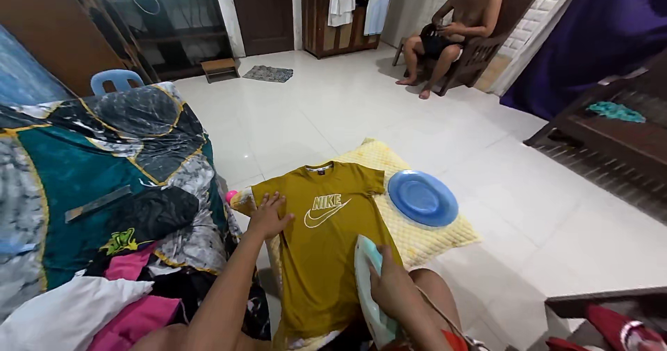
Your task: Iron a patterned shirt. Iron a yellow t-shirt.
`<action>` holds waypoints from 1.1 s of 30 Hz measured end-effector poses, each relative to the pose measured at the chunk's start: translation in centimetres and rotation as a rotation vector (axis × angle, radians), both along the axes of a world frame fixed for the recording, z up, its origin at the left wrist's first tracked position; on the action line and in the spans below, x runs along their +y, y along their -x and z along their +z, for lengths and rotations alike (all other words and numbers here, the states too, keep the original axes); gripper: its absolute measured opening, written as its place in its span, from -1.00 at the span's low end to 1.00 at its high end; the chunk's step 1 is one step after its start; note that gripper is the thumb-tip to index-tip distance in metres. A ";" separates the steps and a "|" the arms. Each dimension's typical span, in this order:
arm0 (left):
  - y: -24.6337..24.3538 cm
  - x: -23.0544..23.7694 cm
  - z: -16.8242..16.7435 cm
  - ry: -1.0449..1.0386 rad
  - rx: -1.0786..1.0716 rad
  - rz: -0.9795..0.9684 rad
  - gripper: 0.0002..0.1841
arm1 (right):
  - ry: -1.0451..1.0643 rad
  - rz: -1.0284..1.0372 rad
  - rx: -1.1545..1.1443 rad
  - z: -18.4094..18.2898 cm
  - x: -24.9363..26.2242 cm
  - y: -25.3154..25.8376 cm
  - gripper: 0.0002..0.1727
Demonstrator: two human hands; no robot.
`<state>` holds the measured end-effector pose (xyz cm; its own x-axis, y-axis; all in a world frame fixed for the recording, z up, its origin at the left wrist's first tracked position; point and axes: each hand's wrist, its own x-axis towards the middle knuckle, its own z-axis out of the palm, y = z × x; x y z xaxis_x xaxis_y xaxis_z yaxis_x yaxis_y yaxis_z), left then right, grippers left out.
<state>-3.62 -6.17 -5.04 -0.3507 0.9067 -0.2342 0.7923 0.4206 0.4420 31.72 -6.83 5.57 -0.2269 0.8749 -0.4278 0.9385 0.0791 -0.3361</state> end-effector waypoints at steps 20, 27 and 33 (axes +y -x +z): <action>-7.6 -13.8 -1.3 0.465 -0.499 -0.484 -0.50 | 0.068 0.186 0.155 -0.1 1.5 3.6 -0.26; -7.7 -14.0 -1.9 0.527 -0.439 -0.506 -0.60 | 0.168 0.326 0.221 -1.3 -0.7 10.8 -0.29; -8.3 -12.9 -1.0 0.611 -0.363 -0.447 -0.51 | 0.085 0.346 0.152 -1.2 4.1 21.0 -0.29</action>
<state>4.63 -19.09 -6.00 0.2032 0.6190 -0.7586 0.7939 0.3493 0.4977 10.76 -2.77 4.33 -0.5687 0.6985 -0.4343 0.8004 0.3483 -0.4879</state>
